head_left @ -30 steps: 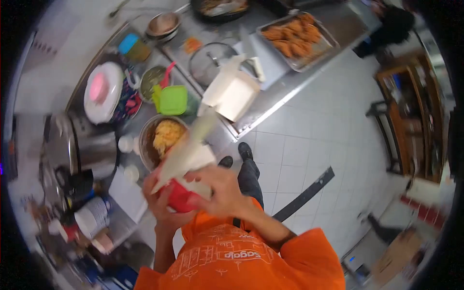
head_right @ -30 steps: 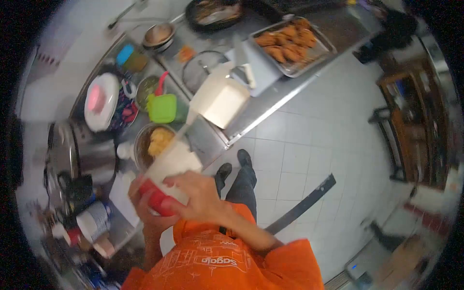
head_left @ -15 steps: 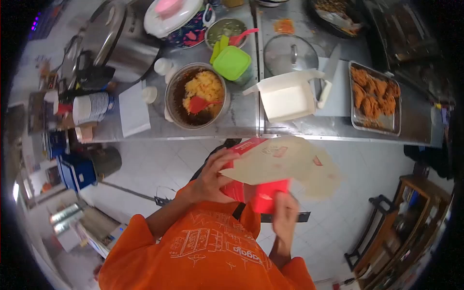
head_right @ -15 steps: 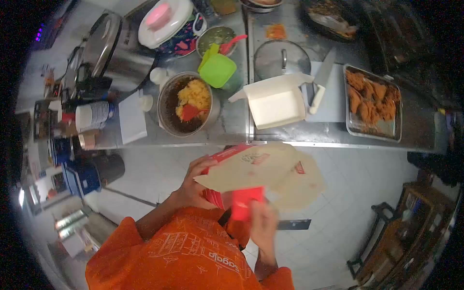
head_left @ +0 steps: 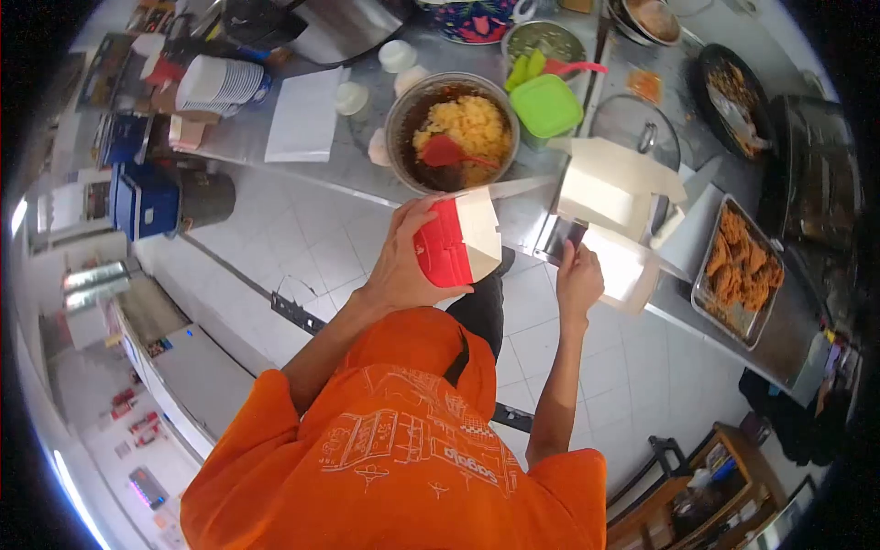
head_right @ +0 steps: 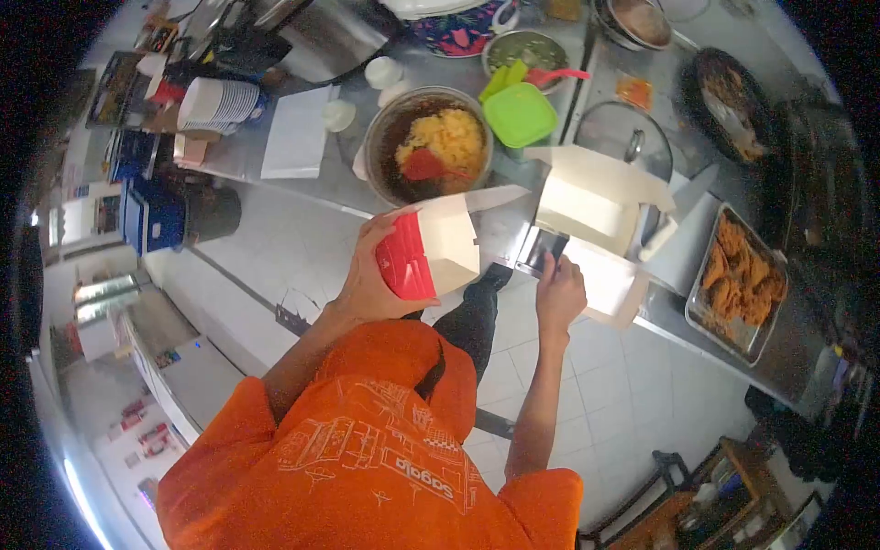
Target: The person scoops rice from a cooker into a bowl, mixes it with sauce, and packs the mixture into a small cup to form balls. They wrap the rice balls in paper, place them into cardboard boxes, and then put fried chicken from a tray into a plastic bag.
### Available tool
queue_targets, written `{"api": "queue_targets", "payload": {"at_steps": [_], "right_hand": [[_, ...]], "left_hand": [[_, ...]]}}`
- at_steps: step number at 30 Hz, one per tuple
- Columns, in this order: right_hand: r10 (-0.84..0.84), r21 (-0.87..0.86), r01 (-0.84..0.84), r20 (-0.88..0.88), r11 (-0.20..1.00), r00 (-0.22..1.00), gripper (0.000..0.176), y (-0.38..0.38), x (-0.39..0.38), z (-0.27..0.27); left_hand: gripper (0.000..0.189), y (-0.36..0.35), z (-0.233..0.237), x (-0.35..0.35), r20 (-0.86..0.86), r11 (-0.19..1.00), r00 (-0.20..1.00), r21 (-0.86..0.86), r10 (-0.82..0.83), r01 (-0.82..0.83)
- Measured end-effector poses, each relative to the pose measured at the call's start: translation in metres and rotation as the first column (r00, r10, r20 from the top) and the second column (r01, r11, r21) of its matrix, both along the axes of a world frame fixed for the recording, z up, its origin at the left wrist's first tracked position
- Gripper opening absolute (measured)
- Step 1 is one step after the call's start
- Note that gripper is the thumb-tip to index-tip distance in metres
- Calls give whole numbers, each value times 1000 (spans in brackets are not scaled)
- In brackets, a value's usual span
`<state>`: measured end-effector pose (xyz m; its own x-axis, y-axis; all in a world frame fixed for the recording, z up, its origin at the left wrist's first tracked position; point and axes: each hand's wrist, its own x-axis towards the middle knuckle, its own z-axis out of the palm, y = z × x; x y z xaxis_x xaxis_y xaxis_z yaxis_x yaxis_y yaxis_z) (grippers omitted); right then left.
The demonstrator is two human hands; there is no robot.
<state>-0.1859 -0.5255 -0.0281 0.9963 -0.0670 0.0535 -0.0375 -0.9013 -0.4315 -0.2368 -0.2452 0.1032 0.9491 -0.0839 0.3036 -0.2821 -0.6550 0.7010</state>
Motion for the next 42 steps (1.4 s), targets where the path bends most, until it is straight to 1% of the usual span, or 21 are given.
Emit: {"api": "queue_targets", "payload": {"at_steps": [6,8,10,12,14,16,18,20,21,23,25,29,31,33,35,36,37,38,40,41,42], "right_hand": [[57,-20,-58,-47,998,997,40,-9,-5,22],[45,38,-45,-9,998,999,42,-18,-12,21],[-33,8,33,-40,999,999,41,-19,-17,38],[-112,-88,110,-16,990,994,36,-12,-23,58],[-232,-39,231,0,972,973,30,13,-30,75],[-188,172,175,61,969,980,23,75,-35,93],[35,515,-38,16,856,999,19,171,-37,114],[271,517,-289,112,805,956,25,275,-28,102],[337,599,-202,-123,775,933,43,324,-12,110],[164,245,-136,-98,960,982,64,405,14,56],[22,121,4,-211,993,977,82,449,34,-5],[-227,-55,222,-118,973,967,80,480,59,-32],[-270,-74,261,-143,962,952,78,475,62,-60],[-284,-75,274,-170,959,944,76,469,65,-62],[-269,66,296,-270,953,924,72,471,65,-38],[-300,56,324,-261,944,918,72,467,61,-30],[-226,229,316,-346,921,911,70,463,55,-24],[-128,398,302,-408,866,904,69,460,49,-17],[18,772,400,-470,494,883,65,434,12,3],[176,828,550,-561,112,809,63,415,-3,25],[363,702,663,-565,-262,741,62,390,-18,52]], "left_hand": [[114,53,49,-30,-44,999,998,-33,34,-35],[117,100,61,-61,-21,975,979,100,201,-198],[119,165,36,-85,170,928,920,65,353,-368],[116,216,43,-79,279,851,805,-113,523,-513],[113,271,38,-60,390,740,669,-50,633,-671],[110,334,7,-33,425,664,588,-43,688,-746],[108,395,-30,-6,416,680,609,-33,676,-732],[108,458,-85,21,401,590,543,8,738,-807],[107,486,-112,32,372,593,536,-47,757,-804],[110,531,-160,44,326,601,560,-32,762,-798],[113,568,-196,40,279,653,663,142,695,-744],[115,592,-216,29,70,762,763,38,643,-646],[111,609,-225,14,108,775,789,151,604,-614],[94,600,-214,0,326,566,684,391,652,-726],[61,554,-174,-2,177,446,504,285,846,-849],[61,532,-155,9,170,474,527,274,832,-837],[48,508,-138,24,169,681,719,235,674,-693],[34,479,-122,43,183,838,858,195,479,-510],[27,386,-92,130,92,982,986,115,142,-152],[29,352,-77,161,-52,1000,998,-18,18,-19],[36,323,-80,188,-106,996,994,-84,-31,23]]}}
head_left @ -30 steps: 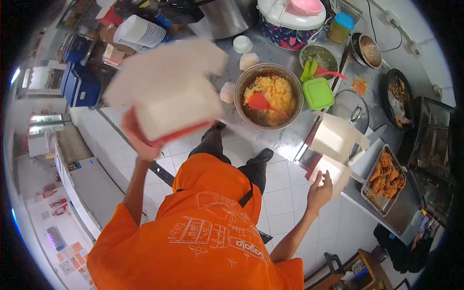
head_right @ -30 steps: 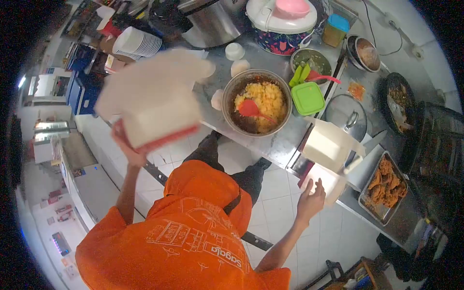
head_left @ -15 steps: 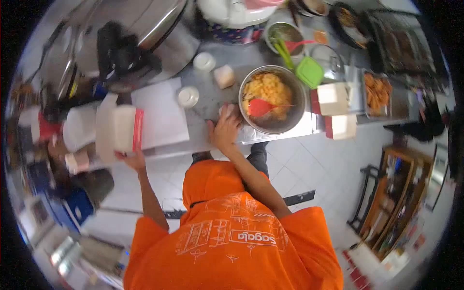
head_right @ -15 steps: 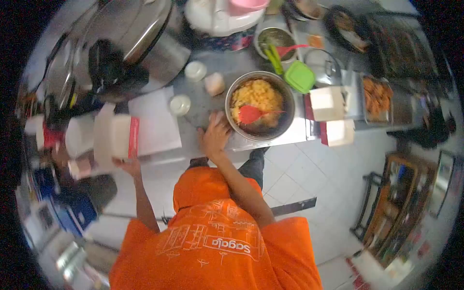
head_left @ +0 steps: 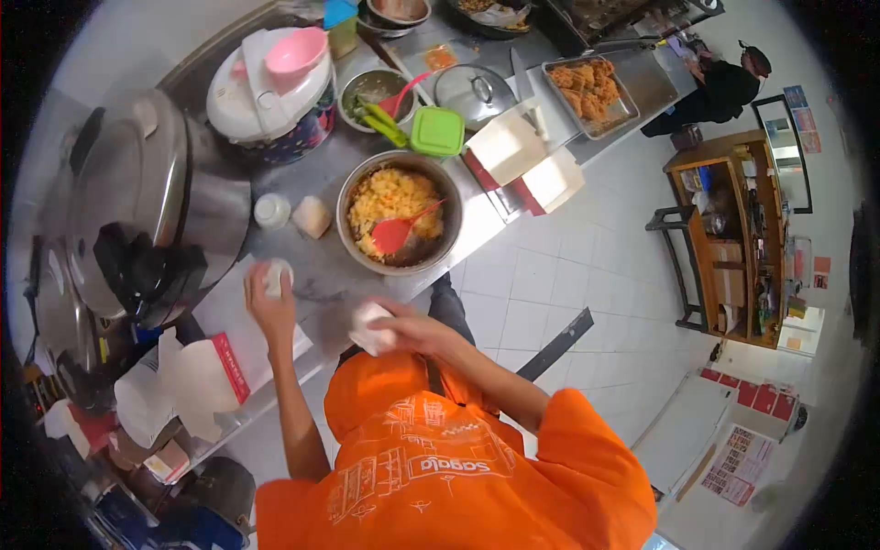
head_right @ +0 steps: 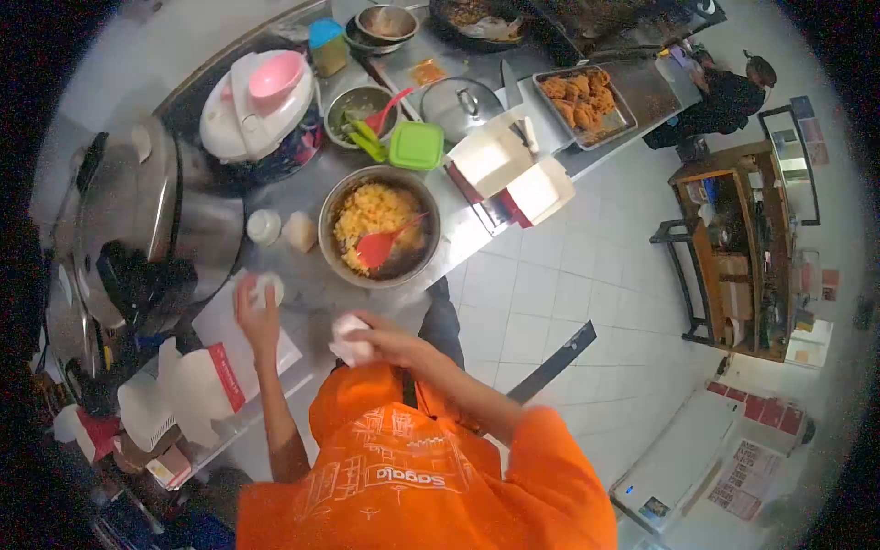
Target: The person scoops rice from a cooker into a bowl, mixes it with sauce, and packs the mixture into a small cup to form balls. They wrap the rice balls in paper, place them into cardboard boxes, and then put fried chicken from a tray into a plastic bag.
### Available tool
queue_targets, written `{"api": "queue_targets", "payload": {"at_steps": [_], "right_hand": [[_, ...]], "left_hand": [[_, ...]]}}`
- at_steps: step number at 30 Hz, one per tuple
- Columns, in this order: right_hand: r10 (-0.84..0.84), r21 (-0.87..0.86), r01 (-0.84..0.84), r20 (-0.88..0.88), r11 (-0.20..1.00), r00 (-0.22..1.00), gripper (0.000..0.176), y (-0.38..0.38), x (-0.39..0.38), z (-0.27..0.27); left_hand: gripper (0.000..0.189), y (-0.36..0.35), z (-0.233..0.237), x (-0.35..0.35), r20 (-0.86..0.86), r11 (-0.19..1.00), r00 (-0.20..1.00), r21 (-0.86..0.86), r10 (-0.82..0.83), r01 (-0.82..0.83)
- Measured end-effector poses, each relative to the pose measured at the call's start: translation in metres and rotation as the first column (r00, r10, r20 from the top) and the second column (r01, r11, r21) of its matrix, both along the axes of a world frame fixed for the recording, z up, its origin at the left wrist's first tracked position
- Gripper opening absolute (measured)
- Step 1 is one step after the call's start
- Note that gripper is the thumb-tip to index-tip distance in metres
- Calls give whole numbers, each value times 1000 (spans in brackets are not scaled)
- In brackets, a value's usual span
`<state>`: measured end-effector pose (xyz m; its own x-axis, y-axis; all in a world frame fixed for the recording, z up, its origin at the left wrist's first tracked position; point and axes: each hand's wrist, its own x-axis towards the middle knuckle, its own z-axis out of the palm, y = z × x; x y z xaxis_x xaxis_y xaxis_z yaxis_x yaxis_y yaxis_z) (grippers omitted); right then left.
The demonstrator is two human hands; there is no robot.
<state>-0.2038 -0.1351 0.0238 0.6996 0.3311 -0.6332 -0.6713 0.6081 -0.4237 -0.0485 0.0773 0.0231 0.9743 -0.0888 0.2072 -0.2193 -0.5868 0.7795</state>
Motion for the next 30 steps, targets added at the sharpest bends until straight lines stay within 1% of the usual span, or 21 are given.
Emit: {"api": "queue_targets", "payload": {"at_steps": [2,3,4,5,6,7,8,9,10,12,13,14,15,16,19,23,25,26,28,29,30], "right_hand": [[-115,399,140,-85,906,990,63,-59,-36,33],[-210,298,212,-42,930,977,64,-88,-51,45],[-283,200,276,10,940,959,65,-123,-60,55],[-353,-2,354,74,935,933,65,-161,-66,60],[-412,-191,434,148,880,899,65,-199,-70,64],[-313,-481,362,182,798,932,63,-240,-68,75],[-205,-726,279,191,628,960,60,-282,-58,80],[-121,-872,334,312,357,942,58,-316,-46,68],[-9,-919,391,391,51,920,55,-345,-35,54],[195,-884,368,322,-288,926,56,-391,-11,29],[201,-887,372,326,-275,924,56,-409,1,12],[268,-944,253,192,-214,944,58,-422,13,-8],[347,-979,124,61,-162,936,60,-428,23,-21],[368,-981,129,67,-147,927,60,-428,28,-33],[319,-979,44,-23,-201,947,68,-410,41,-38],[379,-964,219,149,-149,913,71,-413,22,-37],[319,-902,270,160,-338,934,60,-406,6,-1],[336,-901,270,152,-339,930,60,-396,2,26],[119,-991,113,105,-69,987,41,-368,5,92],[131,-990,114,102,-85,986,41,-352,10,119],[118,-967,239,248,84,961,35,-333,16,142]], "left_hand": [[55,-42,-26,48,162,957,984,288,-69,20],[55,-58,-34,64,163,957,985,290,-58,8],[65,-70,-41,77,107,908,983,409,-152,96],[75,-77,-47,84,30,831,971,523,-239,188],[75,-85,-53,87,16,821,975,542,-222,178],[80,-93,-57,91,-77,831,964,493,-256,260],[84,-101,-60,93,-163,838,942,432,-292,334],[86,-107,-62,94,-268,834,934,437,-238,337],[86,-109,-67,97,-280,824,931,451,-235,344],[87,-102,-90,109,-308,867,939,414,-151,275],[88,-96,-108,111,-198,911,977,383,-83,155],[88,-91,-112,114,-198,909,978,393,-65,139],[85,-86,-113,118,-360,951,933,289,-1,112],[82,-82,-114,120,-514,981,857,186,45,60],[72,-73,-133,113,-553,962,825,271,119,43],[62,-108,-87,90,-471,949,850,298,236,-99],[70,-114,-68,80,-509,927,778,141,368,-347],[70,-109,-60,74,-517,922,768,137,378,-362],[80,-103,-42,56,-487,804,727,-81,484,-589],[82,-104,-19,44,-493,765,736,-198,463,-613],[84,-109,11,31,-493,720,755,-316,432,-618]]}}
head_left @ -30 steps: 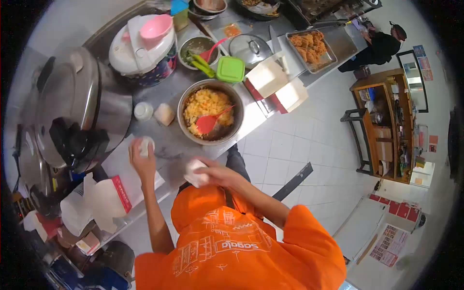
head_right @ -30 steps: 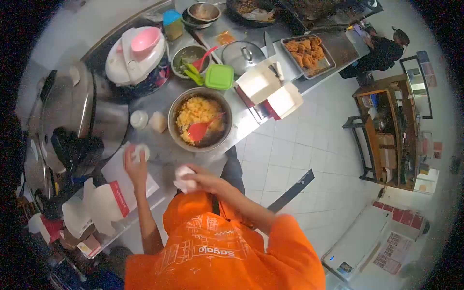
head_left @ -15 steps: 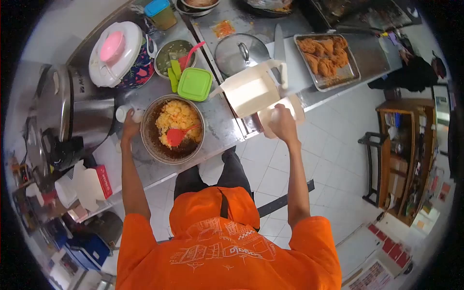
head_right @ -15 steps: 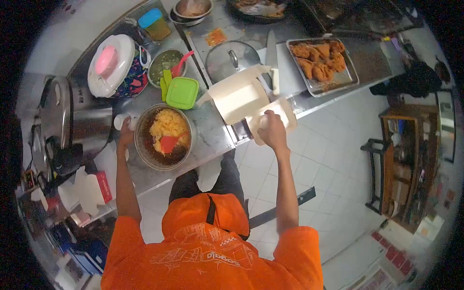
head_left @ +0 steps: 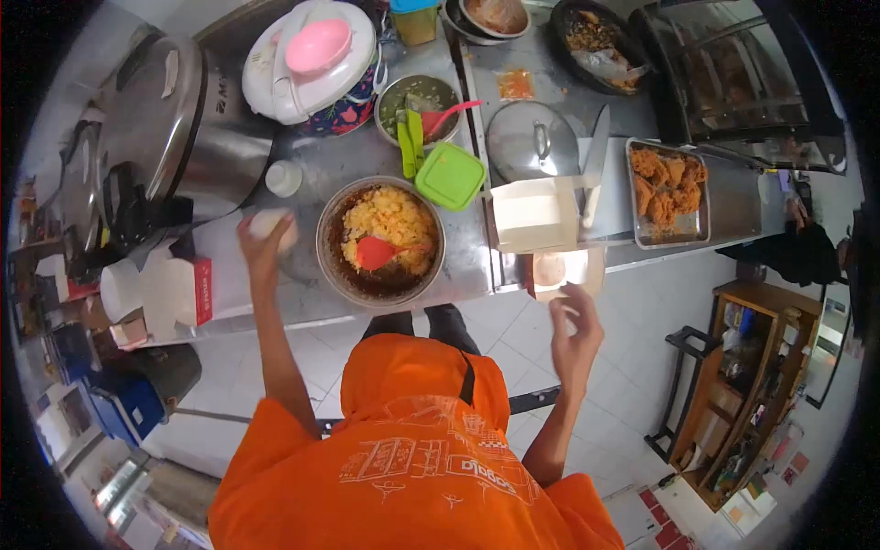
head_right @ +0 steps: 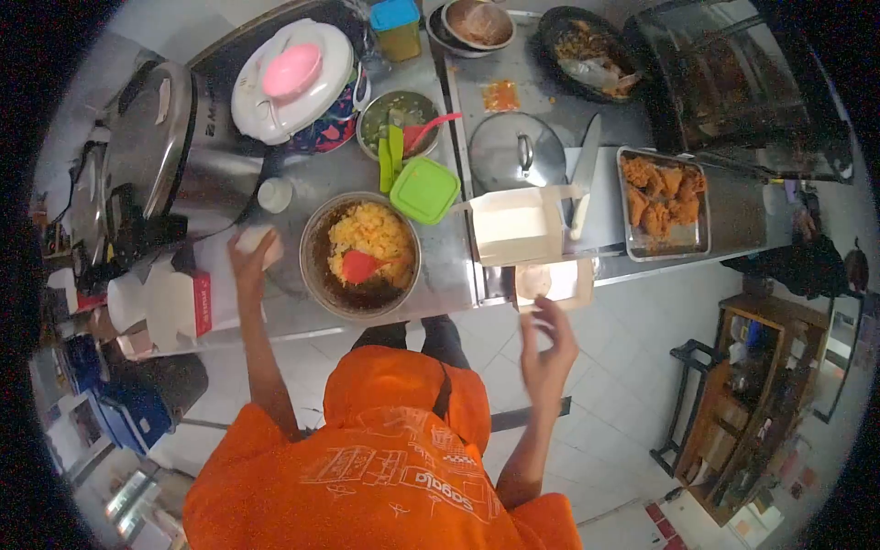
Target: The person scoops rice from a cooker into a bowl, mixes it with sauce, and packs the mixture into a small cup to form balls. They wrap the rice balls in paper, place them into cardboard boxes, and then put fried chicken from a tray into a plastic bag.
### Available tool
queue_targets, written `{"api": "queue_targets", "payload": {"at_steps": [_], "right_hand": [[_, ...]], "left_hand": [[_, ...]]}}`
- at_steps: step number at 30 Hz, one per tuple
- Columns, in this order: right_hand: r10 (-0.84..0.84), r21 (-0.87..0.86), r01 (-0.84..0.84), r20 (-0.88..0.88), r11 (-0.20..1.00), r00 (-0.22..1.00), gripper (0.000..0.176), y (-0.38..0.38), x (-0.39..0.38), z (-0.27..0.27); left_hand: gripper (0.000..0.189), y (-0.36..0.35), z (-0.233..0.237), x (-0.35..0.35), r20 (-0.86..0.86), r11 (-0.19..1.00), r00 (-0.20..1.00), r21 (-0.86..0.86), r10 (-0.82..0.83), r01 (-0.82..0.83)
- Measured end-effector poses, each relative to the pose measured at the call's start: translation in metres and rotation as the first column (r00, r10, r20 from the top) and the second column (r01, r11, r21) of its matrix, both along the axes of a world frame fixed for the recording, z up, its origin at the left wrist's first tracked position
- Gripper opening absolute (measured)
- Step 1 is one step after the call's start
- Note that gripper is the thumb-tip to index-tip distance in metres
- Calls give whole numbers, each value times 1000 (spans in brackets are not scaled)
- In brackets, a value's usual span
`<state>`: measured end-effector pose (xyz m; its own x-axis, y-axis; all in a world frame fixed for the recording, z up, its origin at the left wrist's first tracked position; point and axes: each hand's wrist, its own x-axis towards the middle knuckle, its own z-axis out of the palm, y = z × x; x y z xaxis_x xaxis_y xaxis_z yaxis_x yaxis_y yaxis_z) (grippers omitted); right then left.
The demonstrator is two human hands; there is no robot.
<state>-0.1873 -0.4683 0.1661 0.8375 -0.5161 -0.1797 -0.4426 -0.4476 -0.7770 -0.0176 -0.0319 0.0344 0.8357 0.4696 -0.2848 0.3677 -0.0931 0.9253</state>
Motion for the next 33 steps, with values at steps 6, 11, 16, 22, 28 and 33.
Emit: {"api": "queue_targets", "payload": {"at_steps": [6,11,16,22,28,33], "right_hand": [[338,431,-437,289,789,896,73,86,72,41],[531,410,-459,-74,788,844,55,37,117,29],[333,739,-26,-271,673,903,53,-67,132,-9],[464,647,39,-586,762,665,59,-109,180,-72],[642,793,-24,-475,609,602,65,-114,187,-177],[836,473,-691,-360,546,414,63,-165,190,-156]], "left_hand": [[53,-117,125,-54,84,844,952,-446,-293,299],[57,-229,108,-55,50,412,861,-863,-506,292],[65,-280,56,-74,-142,673,712,-495,-687,550],[56,-342,-64,-77,-152,858,876,184,-457,479],[42,-377,-102,-84,-104,944,950,122,-295,306],[43,-386,-81,-84,-143,962,953,6,-268,272]]}}
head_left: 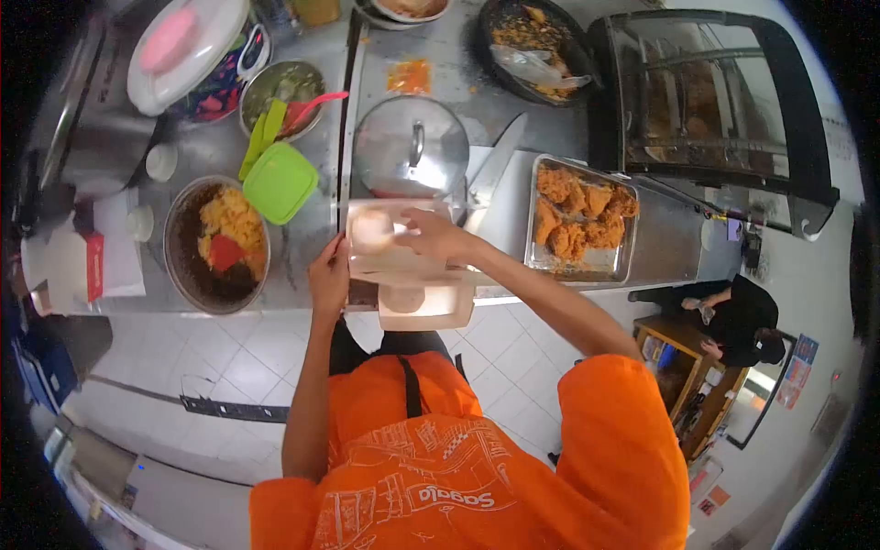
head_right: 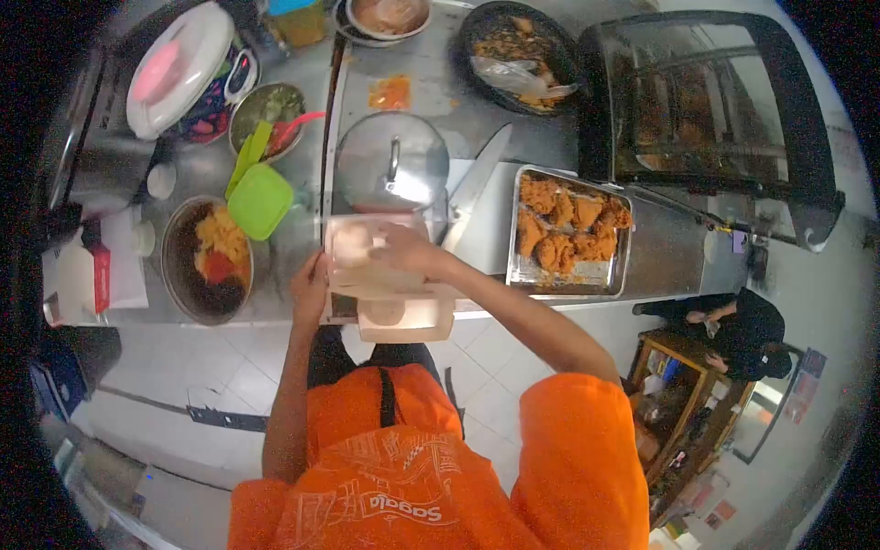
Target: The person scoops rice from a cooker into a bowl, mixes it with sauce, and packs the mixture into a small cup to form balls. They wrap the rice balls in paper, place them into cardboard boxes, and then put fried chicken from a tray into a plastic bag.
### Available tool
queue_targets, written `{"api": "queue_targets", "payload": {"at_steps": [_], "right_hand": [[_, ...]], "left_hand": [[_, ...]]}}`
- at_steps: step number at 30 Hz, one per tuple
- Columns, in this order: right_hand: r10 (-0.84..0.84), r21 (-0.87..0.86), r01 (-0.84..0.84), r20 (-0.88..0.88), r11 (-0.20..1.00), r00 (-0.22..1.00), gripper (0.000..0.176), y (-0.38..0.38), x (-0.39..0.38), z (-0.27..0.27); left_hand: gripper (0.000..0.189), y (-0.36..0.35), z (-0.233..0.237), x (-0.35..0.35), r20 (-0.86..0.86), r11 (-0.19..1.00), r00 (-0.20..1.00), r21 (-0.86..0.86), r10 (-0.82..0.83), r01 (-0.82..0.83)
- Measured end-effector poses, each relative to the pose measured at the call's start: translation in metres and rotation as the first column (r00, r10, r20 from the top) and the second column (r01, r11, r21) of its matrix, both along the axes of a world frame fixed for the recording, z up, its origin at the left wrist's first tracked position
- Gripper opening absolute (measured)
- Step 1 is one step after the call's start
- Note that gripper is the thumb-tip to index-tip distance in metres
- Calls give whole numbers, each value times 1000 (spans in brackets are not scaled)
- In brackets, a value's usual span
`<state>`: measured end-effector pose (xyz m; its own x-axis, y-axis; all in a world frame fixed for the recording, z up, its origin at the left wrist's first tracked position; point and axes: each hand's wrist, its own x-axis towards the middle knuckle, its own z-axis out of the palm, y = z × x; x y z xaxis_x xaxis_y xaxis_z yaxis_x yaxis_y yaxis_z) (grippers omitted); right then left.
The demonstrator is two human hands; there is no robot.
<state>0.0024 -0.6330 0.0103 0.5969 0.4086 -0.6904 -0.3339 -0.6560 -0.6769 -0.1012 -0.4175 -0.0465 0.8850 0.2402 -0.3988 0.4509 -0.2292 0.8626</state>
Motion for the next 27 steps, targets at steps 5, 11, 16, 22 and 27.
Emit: {"api": "queue_targets", "payload": {"at_steps": [5,11,16,22,27], "right_hand": [[-28,34,20,272,999,962,25,-135,61,79],[-89,-132,794,970,593,228,56,-99,220,24],[-569,392,731,823,559,-7,45,-125,206,8],[-592,449,550,799,704,106,29,-119,-35,138],[-550,412,613,834,674,46,21,-174,-165,176]], "left_hand": [[37,-2,43,-25,-137,967,969,-128,204,-222],[24,-30,117,-23,174,949,973,250,150,-191],[14,-94,204,19,549,881,763,471,-340,53],[27,-187,238,63,598,723,458,672,-658,162],[39,-230,221,12,568,602,214,692,-794,397]]}}
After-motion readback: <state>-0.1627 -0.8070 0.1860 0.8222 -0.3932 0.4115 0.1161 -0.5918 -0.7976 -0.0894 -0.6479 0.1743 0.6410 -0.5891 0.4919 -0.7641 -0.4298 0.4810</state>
